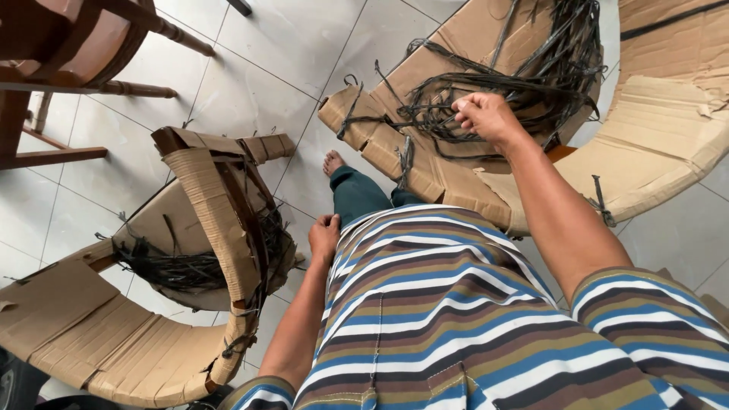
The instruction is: Wrapping a wooden chair frame with synthetic rattan strips and cardboard padding for protection or assembly.
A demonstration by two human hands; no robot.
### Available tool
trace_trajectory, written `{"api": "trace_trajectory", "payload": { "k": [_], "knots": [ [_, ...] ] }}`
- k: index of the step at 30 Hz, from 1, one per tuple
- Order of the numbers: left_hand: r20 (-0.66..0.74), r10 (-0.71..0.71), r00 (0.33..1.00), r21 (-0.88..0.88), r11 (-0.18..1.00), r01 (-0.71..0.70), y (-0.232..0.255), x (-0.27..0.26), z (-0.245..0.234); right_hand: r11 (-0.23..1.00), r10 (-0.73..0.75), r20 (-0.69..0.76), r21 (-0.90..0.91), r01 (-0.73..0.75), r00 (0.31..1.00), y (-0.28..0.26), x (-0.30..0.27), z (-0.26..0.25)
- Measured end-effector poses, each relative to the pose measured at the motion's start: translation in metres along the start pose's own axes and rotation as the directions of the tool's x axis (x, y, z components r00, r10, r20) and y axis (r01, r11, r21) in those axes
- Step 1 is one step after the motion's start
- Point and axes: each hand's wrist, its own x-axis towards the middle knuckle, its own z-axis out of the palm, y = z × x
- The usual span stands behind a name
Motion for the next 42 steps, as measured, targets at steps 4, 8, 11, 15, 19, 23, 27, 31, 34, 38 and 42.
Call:
{"api": "trace_trajectory", "payload": {
  "k": [4,8,11,15,19,23,27,31,34,38,42],
  "knots": [
    [-0.122,0.163,0.979,-0.008,0.986,-0.166,0.057,-0.059,-0.024,0.998,0.064,-0.039,-0.016,-0.065,0.997,0.039,-0.006,-0.023],
    [-0.309,0.857,0.413,0.249,0.492,-0.834,0.170,-0.110,-0.041,0.964,0.089,-0.120,-0.240,-0.116,0.989,0.094,0.017,-0.044],
    [-0.253,0.940,0.227,0.312,0.302,-0.901,0.234,-0.115,-0.035,0.852,0.093,-0.081,-0.510,-0.121,0.992,0.146,0.046,-0.048],
    [-0.155,0.972,0.174,0.429,0.225,-0.875,0.288,-0.083,-0.009,0.707,0.109,-0.039,-0.700,-0.104,0.993,0.168,0.058,-0.044],
    [-0.112,0.981,0.160,0.606,0.195,-0.771,0.288,-0.060,0.009,0.730,0.158,-0.053,-0.666,-0.153,0.986,0.174,0.051,-0.041],
    [-0.170,0.976,0.135,0.671,0.215,-0.709,0.294,-0.062,0.011,0.722,0.198,-0.053,-0.667,-0.183,0.979,0.188,0.064,-0.046],
    [-0.224,0.974,0.043,0.700,0.192,-0.688,0.294,-0.055,0.013,0.702,0.229,-0.055,-0.683,-0.203,0.972,0.220,0.081,-0.044],
    [-0.215,0.975,0.064,0.693,0.198,-0.693,0.292,-0.053,0.012,0.719,0.228,-0.025,-0.670,-0.185,0.973,0.192,0.087,-0.031],
    [-0.185,0.976,0.113,0.707,0.212,-0.675,0.298,-0.059,0.008,0.725,0.227,-0.015,-0.665,-0.179,0.974,0.171,0.097,-0.018],
    [-0.156,0.977,0.146,0.696,0.214,-0.686,0.305,-0.062,0.002,0.737,0.202,0.071,-0.667,-0.104,0.977,0.137,0.115,-0.003],
    [-0.148,0.976,0.157,0.670,0.216,-0.710,0.306,-0.064,0.000,0.682,0.175,0.125,-0.731,-0.028,0.977,0.163,0.151,0.008]
  ]
}}
